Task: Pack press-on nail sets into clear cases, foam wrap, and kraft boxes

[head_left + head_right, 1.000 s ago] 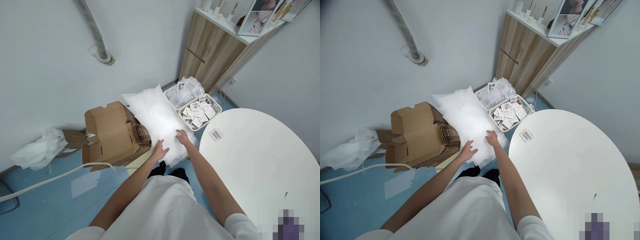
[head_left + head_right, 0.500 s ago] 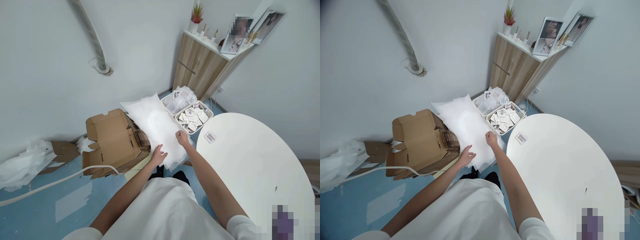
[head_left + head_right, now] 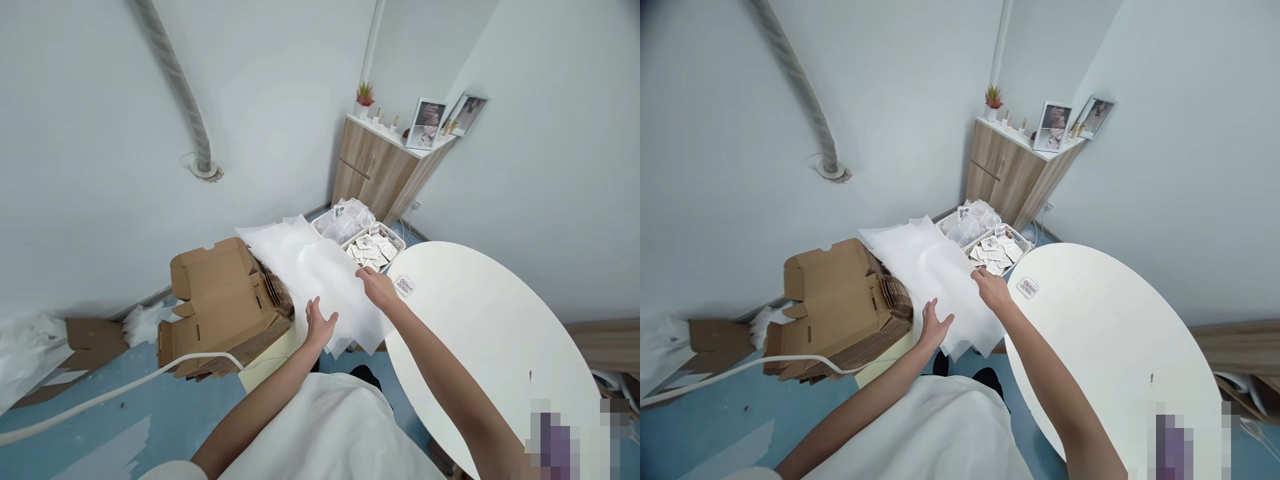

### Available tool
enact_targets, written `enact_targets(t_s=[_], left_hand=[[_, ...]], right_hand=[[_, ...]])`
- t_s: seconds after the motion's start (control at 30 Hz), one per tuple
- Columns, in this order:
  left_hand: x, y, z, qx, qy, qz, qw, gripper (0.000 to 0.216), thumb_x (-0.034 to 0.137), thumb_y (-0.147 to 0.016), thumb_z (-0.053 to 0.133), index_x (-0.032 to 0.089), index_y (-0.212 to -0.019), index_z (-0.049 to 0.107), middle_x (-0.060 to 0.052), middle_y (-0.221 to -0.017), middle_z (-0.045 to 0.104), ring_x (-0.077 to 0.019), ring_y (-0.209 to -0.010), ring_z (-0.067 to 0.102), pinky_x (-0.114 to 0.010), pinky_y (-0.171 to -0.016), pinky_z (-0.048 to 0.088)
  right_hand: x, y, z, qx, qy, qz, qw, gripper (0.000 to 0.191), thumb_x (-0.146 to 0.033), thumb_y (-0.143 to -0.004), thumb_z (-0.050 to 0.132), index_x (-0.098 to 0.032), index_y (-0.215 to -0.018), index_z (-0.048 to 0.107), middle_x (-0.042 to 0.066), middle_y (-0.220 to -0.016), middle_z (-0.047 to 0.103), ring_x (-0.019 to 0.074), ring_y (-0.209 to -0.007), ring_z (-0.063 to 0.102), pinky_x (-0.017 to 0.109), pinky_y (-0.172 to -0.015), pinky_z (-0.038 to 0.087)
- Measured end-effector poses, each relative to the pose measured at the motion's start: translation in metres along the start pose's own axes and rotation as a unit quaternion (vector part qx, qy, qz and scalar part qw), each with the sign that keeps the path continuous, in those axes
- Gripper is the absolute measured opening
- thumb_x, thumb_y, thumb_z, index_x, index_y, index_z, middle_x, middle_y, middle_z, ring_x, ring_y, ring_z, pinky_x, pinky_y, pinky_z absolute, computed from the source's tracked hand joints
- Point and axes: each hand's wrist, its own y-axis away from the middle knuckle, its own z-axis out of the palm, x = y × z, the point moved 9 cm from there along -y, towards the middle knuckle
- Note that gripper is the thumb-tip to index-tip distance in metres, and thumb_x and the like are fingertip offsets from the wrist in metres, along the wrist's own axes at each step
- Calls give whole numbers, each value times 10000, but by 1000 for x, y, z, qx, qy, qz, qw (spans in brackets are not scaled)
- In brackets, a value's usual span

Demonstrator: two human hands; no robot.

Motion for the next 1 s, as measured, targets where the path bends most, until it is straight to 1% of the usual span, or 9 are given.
enact_targets(t_s=[0.1, 0.23, 0.4, 0.53, 0.63, 0.73, 0.87, 0.93, 1.0], left_hand=[[-2, 3, 18, -21, -4, -49, 999, 734, 462, -753, 486, 237, -1325, 84, -121, -1423, 59, -252, -1312, 118, -374, -999, 295], [8, 5, 41, -47, 43, -60, 996, 751, 521, -799, 384, 265, -1331, -80, -117, -1434, 59, -218, -1263, 286, -311, -920, 395], [36, 11, 74, -54, 85, -19, 995, 777, 524, -812, 362, 289, -1315, -182, -114, -1437, 71, -184, -1188, 407, -271, -863, 441], [68, 26, 124, -111, 86, 47, 989, 853, 467, -793, 450, 299, -1316, -202, -125, -1408, 172, -154, -1041, 530, -249, -812, 465], [96, 44, 173, -154, 55, 108, 981, 858, 367, -773, 520, 288, -1348, -113, -129, -1395, 217, -137, -928, 570, -255, -792, 469], [121, 63, 227, -203, 25, 170, 964, 823, 274, -740, 568, 261, -1369, 37, -126, -1396, 234, -130, -891, 562, -257, -791, 459], [143, 84, 299, -257, -39, 232, 937, 708, 214, -716, 579, 206, -1339, 243, -126, -1362, 308, -176, -977, 530, -272, -794, 454], [151, 89, 328, -261, -85, 262, 925, 676, 175, -708, 568, 183, -1322, 285, -121, -1337, 349, -207, -1078, 480, -300, -872, 419], [157, 90, 353, -261, -127, 280, 915, 667, 146, -701, 555, 175, -1315, 296, -108, -1343, 347, -222, -1177, 396, -323, -959, 351]], right_hand=[[22, 28, -11, 26, 15, 17, 999, 473, 20, -730, 288, -244, -1027, 543, 51, -1071, 570, 153, -664, 556, 281, -578, 330], [64, 80, -16, 63, -39, 91, 993, 428, -43, -788, 290, -253, -1065, 540, 48, -1080, 569, 158, -713, 566, 274, -579, 360], [118, 168, -7, 138, -150, 205, 957, 351, -172, -842, 280, -252, -1063, 542, 43, -1013, 582, 161, -719, 566, 282, -587, 415], [155, 244, 11, 194, -246, 268, 911, 317, -222, -831, 319, -238, -1044, 552, 49, -962, 590, 154, -674, 551, 306, -638, 443], [180, 301, 29, 239, -322, 322, 857, 304, -266, -819, 342, -222, -1024, 562, 56, -979, 589, 138, -613, 532, 318, -642, 450], [204, 353, 59, 269, -411, 399, 774, 325, -332, -800, 367, -196, -1022, 561, 73, -1011, 587, 120, -552, 515, 305, -572, 453], [228, 407, 105, 295, -498, 473, 664, 393, -374, -757, 416, -163, -1065, 538, 95, -1015, 599, 106, -507, 506, 276, -499, 440], [236, 426, 124, 312, -523, 486, 627, 413, -369, -738, 438, -165, -1086, 527, 102, -1089, 574, 110, -542, 528, 279, -525, 453], [242, 440, 142, 321, -541, 493, 601, 432, -359, -723, 454, -175, -1110, 515, 101, -1169, 533, 117, -593, 550, 291, -581, 472]])
